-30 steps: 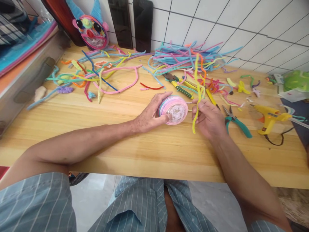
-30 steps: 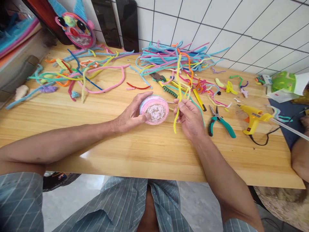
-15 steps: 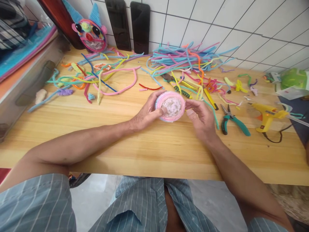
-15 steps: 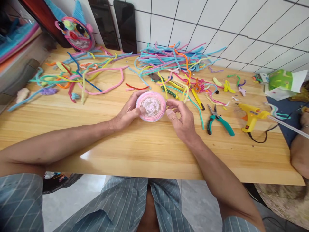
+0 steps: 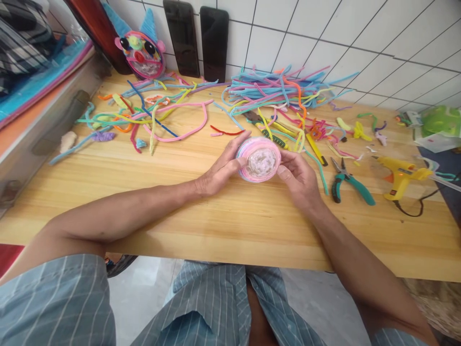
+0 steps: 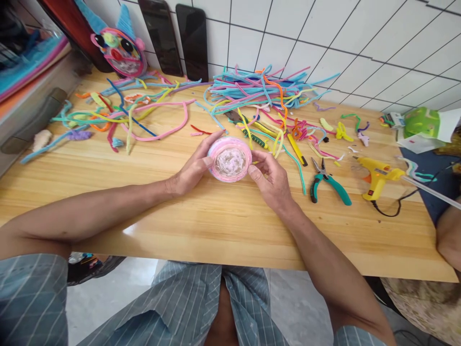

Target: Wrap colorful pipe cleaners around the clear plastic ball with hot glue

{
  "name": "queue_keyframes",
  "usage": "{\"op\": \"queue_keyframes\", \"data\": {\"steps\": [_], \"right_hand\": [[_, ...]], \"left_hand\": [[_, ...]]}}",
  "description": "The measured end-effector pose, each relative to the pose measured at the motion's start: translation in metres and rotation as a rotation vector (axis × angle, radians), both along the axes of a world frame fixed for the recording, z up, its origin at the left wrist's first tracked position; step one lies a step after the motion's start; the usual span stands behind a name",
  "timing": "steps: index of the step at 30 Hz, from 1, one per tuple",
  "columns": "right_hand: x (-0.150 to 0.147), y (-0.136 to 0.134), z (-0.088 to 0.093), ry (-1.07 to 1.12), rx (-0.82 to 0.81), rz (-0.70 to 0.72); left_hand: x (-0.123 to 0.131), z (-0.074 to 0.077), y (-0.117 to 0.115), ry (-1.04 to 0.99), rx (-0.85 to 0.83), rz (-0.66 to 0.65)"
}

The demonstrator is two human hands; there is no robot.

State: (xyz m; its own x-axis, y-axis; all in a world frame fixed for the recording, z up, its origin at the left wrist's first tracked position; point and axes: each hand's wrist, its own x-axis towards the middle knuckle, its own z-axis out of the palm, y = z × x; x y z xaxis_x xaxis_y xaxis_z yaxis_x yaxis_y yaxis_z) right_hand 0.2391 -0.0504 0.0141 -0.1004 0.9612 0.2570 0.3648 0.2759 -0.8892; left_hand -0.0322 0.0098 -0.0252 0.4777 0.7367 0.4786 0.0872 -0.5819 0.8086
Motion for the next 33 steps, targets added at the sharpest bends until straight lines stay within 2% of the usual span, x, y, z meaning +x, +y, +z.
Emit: {"op": "queue_keyframes", "data": {"steps": [3, 6, 8, 11, 14, 19, 26, 30, 33], "right_hand": [[0.001, 0.002, -0.003, 0.039, -0.030, 0.046], [0.002, 0.001, -0.006, -0.052, -0.021, 0.093], [0.001, -0.001, -0.006, -0.199, 0.085, 0.080], [-0.003, -0.006, -0.004, -0.397, 0.328, 0.049], [-0.009, -0.010, -0.002, -0.508, 0.422, 0.090], [-0.013, -0.010, -0.006, -0.526, 0.385, 0.055], [-0.019, -0.013, -0.011, -0.385, 0.294, 0.032], [-0.016, -0.014, -0.001, -0.403, 0.317, 0.002], [-0.007, -0.012, 0.014, -0.451, 0.312, -0.060]], "left_hand": [[-0.001, 0.007, -0.005, -0.039, -0.015, -0.038], [0.002, 0.012, -0.008, -0.054, 0.035, 0.020], [0.005, 0.013, -0.009, -0.081, 0.030, 0.055], [0.007, 0.015, -0.010, -0.104, -0.047, 0.076], [0.007, 0.020, -0.014, -0.087, -0.118, 0.061], [0.007, 0.021, -0.018, -0.034, -0.067, -0.008], [0.009, 0.016, -0.018, 0.108, 0.153, 0.060], [0.006, 0.020, -0.022, 0.119, 0.285, 0.148], [0.005, 0.019, -0.022, 0.104, 0.249, 0.143]]}}
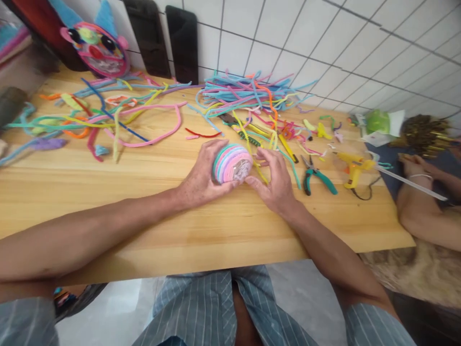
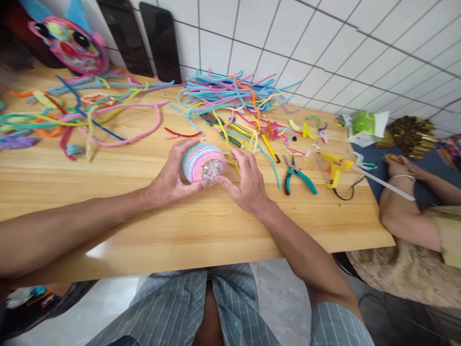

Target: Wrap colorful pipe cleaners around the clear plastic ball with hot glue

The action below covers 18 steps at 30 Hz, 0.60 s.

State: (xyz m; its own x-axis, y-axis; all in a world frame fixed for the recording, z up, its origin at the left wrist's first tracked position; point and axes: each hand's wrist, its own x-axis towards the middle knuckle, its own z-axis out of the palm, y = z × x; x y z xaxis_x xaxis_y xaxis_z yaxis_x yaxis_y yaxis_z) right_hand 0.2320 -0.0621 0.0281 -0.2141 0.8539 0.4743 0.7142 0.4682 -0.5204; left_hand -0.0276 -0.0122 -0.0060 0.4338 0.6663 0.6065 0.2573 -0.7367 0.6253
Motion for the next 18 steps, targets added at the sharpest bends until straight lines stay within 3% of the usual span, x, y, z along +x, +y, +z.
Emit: {"op": "queue_keyframes", "data": {"steps": [3, 7, 10, 14, 18], "right_hand": [[0.014, -0.001, 0.017, -0.066, -0.018, -0.077], [0.049, -0.021, 0.030, -0.098, -0.034, -0.223], [0.096, -0.050, 0.024, -0.016, -0.019, -0.476], [0.175, -0.085, 0.006, 0.161, -0.038, -1.021], [0.237, -0.083, -0.004, 0.135, -0.063, -1.191]], "left_hand": [[0.000, -0.001, 0.001, 0.027, -0.049, -0.050], [0.001, 0.000, -0.002, 0.025, 0.014, -0.060], [0.002, 0.001, -0.005, 0.020, 0.025, -0.030], [0.004, 0.000, -0.004, 0.014, -0.010, -0.022], [0.005, -0.003, -0.001, -0.016, -0.020, -0.037]]}}
